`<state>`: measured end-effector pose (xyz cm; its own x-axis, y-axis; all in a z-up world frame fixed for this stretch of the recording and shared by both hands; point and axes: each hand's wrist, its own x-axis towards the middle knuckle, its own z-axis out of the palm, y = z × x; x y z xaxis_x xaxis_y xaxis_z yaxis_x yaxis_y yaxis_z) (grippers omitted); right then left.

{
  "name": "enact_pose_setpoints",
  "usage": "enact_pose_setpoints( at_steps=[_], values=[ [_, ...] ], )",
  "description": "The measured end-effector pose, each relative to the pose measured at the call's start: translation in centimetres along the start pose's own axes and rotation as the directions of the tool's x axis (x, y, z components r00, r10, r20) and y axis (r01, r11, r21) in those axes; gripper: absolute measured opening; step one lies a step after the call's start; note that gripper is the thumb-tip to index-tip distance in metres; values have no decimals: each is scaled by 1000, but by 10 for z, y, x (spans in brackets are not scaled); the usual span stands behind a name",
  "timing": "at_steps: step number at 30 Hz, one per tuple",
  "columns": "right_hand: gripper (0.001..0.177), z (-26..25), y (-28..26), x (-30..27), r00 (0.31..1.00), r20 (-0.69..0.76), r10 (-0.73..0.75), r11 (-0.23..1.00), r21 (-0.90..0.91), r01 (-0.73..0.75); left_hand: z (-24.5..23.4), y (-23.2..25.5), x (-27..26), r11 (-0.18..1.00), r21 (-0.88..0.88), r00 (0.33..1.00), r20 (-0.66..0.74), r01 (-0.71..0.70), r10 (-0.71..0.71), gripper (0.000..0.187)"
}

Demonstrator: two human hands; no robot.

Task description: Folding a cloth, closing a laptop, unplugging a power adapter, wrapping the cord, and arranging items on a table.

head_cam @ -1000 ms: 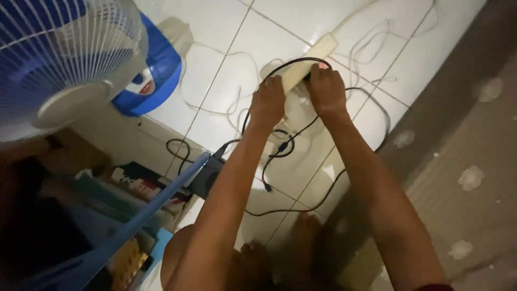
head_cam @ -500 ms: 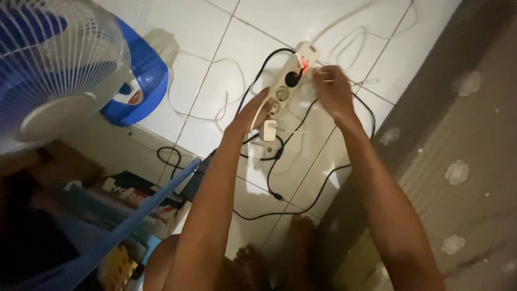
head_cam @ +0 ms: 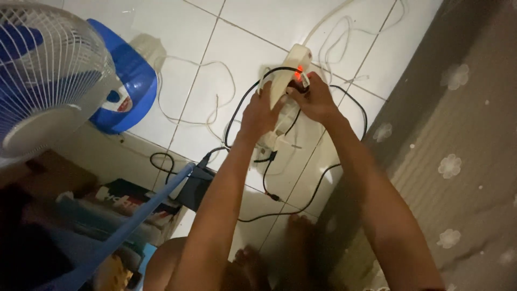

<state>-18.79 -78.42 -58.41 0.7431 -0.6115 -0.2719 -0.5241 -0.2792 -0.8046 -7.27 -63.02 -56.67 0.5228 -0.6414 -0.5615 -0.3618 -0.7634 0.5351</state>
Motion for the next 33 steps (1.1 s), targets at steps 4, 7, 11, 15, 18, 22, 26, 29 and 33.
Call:
enact_pose_setpoints(
  at_steps=[4,7,11,15,18,22,26,29,33],
  values=[
    [40,5,-16,3,998,57,-39,993,117,33,-27,-2,4,997,29,997,-27,-78,79,71],
    [43,6,-48,-10,982,181,57,997,35,-64,-32,-13,-4,985,70,988,-4,-156,157,67],
    [67,24,-60,-6,986,121,111,981,-170,-90,-36,-13,-1,966,195,981,-63,-170,186,62],
    [41,22,-40,-6,994,112,-18,997,-67,25,-29,-27,7,960,227,984,-26,-166,176,62],
    [33,23,-33,-5,987,110,-117,991,-59,124,-35,-22,7,946,257,978,-16,-197,208,61],
    [39,18,-39,-8,985,134,-109,985,-123,125,-36,-26,11,944,261,978,-2,-203,211,60],
    [32,27,-6,-7,958,46,-284,954,-85,287,-41,-24,9,952,203,973,19,-228,229,62],
    [34,37,21,2,948,12,-318,947,-40,318,-45,-22,13,941,229,968,25,-248,249,62],
    [39,38,25,2,909,-19,-416,908,-57,414,-47,-21,9,941,245,972,31,-235,235,62]
  ],
)
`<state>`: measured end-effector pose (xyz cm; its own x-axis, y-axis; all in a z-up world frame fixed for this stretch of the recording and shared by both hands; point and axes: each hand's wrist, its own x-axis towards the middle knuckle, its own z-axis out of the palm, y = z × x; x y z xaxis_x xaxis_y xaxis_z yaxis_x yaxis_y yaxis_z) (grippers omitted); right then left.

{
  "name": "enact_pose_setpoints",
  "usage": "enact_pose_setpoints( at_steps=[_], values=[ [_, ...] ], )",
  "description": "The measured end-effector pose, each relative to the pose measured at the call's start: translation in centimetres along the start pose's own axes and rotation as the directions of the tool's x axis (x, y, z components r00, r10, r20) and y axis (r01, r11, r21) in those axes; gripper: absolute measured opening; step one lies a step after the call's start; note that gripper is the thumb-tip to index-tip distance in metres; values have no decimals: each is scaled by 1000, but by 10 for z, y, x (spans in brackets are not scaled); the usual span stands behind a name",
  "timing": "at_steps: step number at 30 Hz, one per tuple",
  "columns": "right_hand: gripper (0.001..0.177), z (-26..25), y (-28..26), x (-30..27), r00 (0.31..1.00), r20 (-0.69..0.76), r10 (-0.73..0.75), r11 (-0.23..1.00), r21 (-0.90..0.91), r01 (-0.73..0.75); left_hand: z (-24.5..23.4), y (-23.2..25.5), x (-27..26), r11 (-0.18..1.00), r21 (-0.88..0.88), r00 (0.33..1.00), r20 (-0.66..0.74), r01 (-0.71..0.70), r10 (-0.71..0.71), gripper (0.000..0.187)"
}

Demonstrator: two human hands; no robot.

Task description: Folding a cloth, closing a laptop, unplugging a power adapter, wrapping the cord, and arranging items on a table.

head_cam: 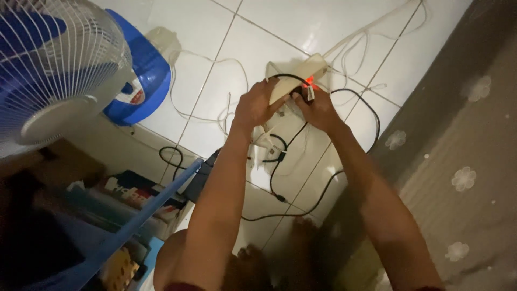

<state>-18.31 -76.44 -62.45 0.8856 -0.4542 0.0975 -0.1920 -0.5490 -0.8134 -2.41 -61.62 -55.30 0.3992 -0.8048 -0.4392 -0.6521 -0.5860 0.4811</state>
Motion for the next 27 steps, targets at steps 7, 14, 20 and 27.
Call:
enact_pose_setpoints(
  at_steps=[7,14,20,27],
  values=[
    [41,3,-1,2,995,19,97,995,9,-97,7,-3,0,1000,-18,999,-46,-14,13,61],
    [29,-1,-9,3,997,4,78,995,58,-78,-1,1,-1,1000,6,999,-40,-15,15,63],
    [37,-3,0,-2,985,74,158,976,138,-167,8,-2,-5,998,2,991,-117,-66,66,66],
    [35,-7,-30,-10,988,-123,-89,996,8,90,28,-10,0,982,140,973,-173,-126,150,59]
  ],
)
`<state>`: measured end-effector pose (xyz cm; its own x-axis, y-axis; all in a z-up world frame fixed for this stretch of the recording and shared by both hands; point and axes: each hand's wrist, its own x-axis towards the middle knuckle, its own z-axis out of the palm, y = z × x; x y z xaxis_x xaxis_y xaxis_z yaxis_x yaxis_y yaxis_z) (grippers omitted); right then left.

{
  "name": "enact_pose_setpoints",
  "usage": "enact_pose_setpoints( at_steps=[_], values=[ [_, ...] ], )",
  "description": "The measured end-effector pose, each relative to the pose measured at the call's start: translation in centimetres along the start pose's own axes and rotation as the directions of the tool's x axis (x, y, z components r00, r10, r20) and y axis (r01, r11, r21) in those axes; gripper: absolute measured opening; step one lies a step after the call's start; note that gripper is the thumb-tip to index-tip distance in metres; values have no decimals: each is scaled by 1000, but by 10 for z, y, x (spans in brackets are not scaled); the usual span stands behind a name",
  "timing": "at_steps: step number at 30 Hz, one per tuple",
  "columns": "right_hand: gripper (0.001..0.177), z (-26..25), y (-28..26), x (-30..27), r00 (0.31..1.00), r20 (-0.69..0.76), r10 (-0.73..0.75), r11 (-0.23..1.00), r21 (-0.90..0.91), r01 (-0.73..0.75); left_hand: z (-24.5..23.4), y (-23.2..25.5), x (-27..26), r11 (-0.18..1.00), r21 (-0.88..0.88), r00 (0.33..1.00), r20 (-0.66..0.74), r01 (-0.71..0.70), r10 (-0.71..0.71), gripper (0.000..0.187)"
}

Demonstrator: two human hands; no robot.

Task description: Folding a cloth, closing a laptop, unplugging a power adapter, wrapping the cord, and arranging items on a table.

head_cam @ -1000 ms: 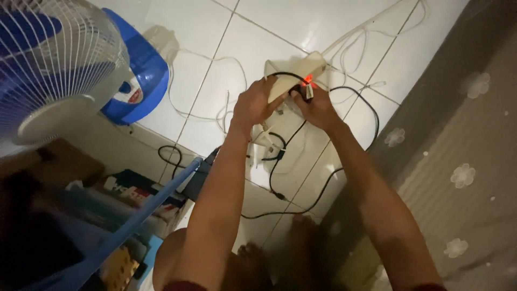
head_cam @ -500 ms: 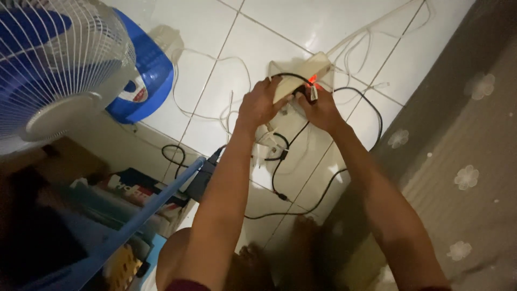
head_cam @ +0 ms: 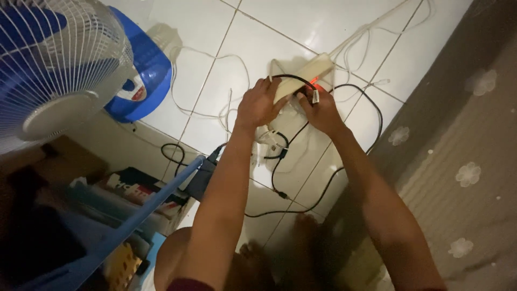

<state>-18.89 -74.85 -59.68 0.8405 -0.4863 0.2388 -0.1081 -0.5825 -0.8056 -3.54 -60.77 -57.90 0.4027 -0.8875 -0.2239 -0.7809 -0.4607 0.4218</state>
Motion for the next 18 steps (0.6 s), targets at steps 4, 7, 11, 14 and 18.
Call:
enact_pose_setpoints(
  at_steps=[4,7,11,14,18],
  values=[
    [33,6,18,-4,999,-12,35,997,67,-34,4,-4,3,999,-39,999,25,26,-25,60],
    [30,10,31,-10,1000,7,20,1000,17,-20,-1,-1,-2,999,7,995,90,34,-34,63],
    [30,1,21,-3,992,30,124,991,53,-126,-5,3,7,999,35,998,63,18,-20,63],
    [36,-2,17,-6,972,105,210,976,30,-215,2,3,1,999,46,997,66,24,-27,63],
    [38,-2,29,-1,943,164,289,957,-15,-290,3,12,0,993,35,992,48,112,-114,60]
  ],
)
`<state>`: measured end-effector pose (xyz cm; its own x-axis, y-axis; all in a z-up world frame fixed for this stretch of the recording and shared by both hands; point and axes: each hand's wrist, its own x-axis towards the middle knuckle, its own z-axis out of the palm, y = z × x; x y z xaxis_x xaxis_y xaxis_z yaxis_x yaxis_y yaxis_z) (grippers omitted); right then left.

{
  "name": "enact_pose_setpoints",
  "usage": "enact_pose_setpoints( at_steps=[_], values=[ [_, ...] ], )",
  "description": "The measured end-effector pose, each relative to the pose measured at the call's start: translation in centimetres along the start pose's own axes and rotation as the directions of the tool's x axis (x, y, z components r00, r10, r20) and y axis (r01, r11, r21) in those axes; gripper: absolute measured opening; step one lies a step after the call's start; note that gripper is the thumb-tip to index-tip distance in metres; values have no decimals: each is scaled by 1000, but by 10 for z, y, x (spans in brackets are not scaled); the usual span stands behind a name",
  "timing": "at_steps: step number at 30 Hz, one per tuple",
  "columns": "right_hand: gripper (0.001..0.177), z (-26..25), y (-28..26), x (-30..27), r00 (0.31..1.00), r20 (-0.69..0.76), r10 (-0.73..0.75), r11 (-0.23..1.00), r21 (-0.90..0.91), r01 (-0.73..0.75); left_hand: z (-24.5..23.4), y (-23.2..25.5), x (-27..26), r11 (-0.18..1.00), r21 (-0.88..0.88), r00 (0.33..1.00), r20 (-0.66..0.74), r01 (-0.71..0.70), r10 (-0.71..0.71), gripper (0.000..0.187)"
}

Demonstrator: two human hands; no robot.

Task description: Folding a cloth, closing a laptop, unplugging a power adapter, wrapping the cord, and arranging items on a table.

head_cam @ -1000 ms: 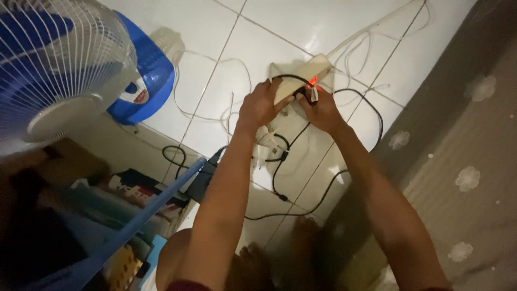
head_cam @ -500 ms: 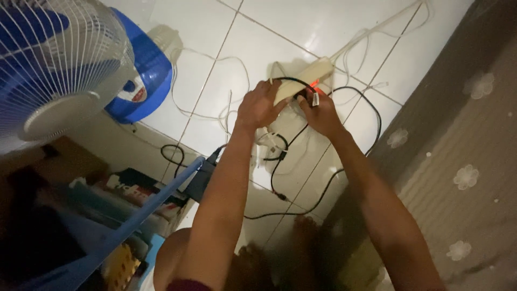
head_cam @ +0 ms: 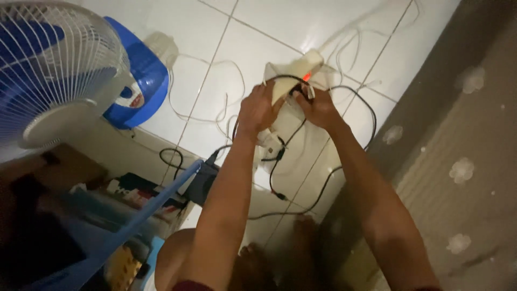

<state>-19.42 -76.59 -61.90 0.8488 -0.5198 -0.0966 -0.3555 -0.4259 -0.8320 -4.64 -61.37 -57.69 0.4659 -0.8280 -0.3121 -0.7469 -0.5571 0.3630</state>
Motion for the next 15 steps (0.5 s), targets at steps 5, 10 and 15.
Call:
enact_pose_setpoints(
  at_steps=[5,10,15],
  values=[
    [36,-14,-23,-3,997,64,45,999,-19,-44,20,-8,9,996,85,998,-52,-26,30,67],
    [25,7,-6,-14,982,-151,-113,993,-49,107,29,-7,1,973,199,940,-294,-120,176,62],
    [23,5,-1,-12,992,-127,-7,995,95,20,37,-14,7,972,183,954,-232,-147,188,64]
  ],
)
